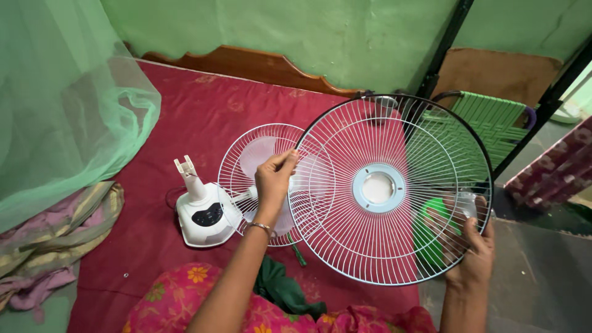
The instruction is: The person assembles a table fan by screwing the central hub onto the fan blades, then attaching the front and rear wire cages. They use a screwdriver to secure the rear cage to the fan base.
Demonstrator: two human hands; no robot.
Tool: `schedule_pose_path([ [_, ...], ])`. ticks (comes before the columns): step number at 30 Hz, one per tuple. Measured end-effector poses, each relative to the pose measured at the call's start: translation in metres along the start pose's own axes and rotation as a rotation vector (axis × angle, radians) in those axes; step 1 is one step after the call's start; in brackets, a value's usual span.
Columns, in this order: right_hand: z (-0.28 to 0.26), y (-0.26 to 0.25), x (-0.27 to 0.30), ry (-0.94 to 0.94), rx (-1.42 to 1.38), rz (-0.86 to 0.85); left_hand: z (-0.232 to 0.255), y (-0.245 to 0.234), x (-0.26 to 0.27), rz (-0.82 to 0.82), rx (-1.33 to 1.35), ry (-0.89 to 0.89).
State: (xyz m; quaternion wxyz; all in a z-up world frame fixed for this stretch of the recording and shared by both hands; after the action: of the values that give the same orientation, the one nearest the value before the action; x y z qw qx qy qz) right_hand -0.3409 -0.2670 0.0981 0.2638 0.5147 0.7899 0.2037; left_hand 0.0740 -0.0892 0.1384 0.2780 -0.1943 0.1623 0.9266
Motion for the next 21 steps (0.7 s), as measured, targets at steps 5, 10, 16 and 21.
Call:
schedule_pose_path([
  [5,0.002,-0.003,0.0,0.009,0.031,0.021,0.005,0.002,-0.009,-0.021,-0.092,-0.01],
  [10,0.0,0.0,0.0,-0.006,0.037,-0.004,0.017,0.012,-0.024,-0.064,-0.109,-0.005],
  [16,0.003,0.007,0.002,0.063,0.03,0.005,0.035,0.03,-0.04,-0.178,-0.044,-0.007],
  [21,0.004,0.013,0.003,0.07,0.026,-0.004,0.06,0.034,-0.048,-0.19,-0.185,0.08],
])
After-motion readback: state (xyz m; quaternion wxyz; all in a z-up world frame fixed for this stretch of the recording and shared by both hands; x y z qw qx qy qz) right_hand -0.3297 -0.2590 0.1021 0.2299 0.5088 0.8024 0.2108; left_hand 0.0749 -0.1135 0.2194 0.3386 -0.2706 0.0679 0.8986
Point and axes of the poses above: each hand's wrist, its own x-axis away from the middle knuckle, its own y-axis out of the palm, z = x × y, the point moved 10 cm from there along -x, towards the middle knuckle, and after that the axes turned 9 degrees about y, right-handed, at the moved point
